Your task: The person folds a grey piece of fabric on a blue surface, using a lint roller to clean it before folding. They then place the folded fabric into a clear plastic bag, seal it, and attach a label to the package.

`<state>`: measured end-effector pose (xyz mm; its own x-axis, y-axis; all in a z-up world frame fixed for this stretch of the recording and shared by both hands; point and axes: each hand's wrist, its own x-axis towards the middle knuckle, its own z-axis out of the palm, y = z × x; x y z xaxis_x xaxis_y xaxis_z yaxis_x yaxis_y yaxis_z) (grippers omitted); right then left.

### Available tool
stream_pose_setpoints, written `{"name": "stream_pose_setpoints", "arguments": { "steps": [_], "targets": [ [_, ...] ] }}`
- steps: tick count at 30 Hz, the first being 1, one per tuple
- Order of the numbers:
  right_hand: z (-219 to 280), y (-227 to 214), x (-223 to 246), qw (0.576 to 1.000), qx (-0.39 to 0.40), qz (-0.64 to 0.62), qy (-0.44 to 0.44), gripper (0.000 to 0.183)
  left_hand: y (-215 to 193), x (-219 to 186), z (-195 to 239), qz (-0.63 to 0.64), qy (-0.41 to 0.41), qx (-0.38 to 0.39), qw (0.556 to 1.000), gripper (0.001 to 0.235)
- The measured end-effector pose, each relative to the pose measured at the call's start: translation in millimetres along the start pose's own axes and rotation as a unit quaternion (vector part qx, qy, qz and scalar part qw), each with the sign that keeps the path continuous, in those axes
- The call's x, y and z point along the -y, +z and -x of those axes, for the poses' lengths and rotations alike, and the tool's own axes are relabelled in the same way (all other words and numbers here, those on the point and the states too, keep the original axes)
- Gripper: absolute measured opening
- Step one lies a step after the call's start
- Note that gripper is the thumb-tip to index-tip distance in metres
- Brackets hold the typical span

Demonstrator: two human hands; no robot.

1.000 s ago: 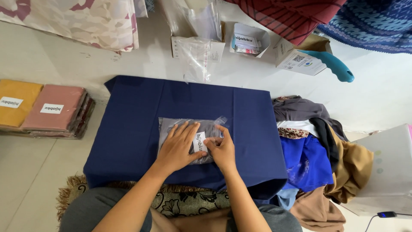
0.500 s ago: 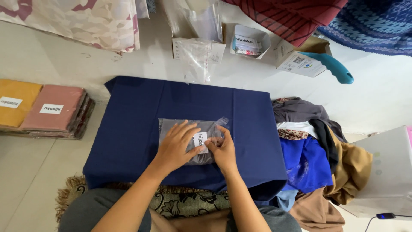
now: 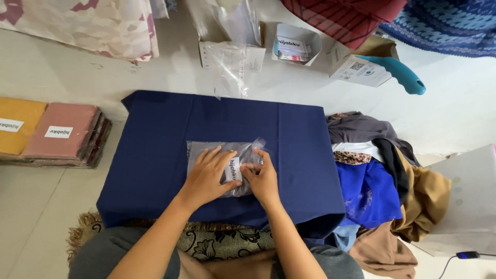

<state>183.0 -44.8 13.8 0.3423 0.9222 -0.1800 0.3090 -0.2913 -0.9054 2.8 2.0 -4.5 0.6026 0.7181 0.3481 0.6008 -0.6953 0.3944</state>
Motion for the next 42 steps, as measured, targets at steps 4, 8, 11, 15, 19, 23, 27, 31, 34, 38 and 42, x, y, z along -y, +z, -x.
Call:
{"name": "stream_pose_setpoints", "arguments": {
  "steps": [4, 8, 11, 15, 19, 23, 27, 31, 34, 38, 42],
  "targets": [
    [9, 3, 17, 0.999, -0.009, 0.038, 0.010, 0.064, 5, 2, 0, -0.005, 0.002, 0.004, 1.000, 0.082],
    [13, 7, 20, 0.998, -0.015, 0.057, 0.000, 0.056, 6, 3, -1, -0.024, 0.005, 0.010, 1.000, 0.082],
    [17, 0, 27, 0.997, -0.015, 0.071, -0.023, 0.056, 6, 4, -2, -0.035, 0.003, 0.032, 0.999, 0.083],
    [15, -20, 22, 0.996, -0.020, 0.069, -0.059, 0.064, -1, -3, -1, -0.064, -0.004, 0.071, 0.995, 0.086],
    [23, -69, 30, 0.993, -0.046, 0.094, -0.061, 0.066, -6, -5, -2, -0.067, -0.010, 0.096, 0.993, 0.087],
    [13, -99, 12, 0.988, -0.001, 0.151, 0.007, 0.076, -13, -12, -4, -0.067, -0.017, 0.109, 0.992, 0.086],
    [1, -94, -6, 0.978, -0.004, 0.206, 0.026, 0.072, -17, -13, -7, -0.062, -0.042, 0.155, 0.985, 0.086],
    [-3, -105, -6, 0.949, -0.030, 0.309, 0.046, 0.079, -26, -17, -28, -0.065, -0.064, 0.192, 0.977, 0.086],
    [3, -110, -4, 0.942, -0.010, 0.327, 0.073, 0.082, -23, -19, -63, -0.095, -0.066, 0.169, 0.979, 0.063],
    [15, -117, 3, 0.953, 0.015, 0.296, 0.056, 0.077, 19, -4, -123, -0.014, -0.091, 0.213, 0.973, 0.055],
    [8, -127, -20, 0.964, 0.016, 0.264, 0.017, 0.069, 69, 36, -169, 0.076, -0.110, 0.287, 0.948, 0.043]
  ]
}}
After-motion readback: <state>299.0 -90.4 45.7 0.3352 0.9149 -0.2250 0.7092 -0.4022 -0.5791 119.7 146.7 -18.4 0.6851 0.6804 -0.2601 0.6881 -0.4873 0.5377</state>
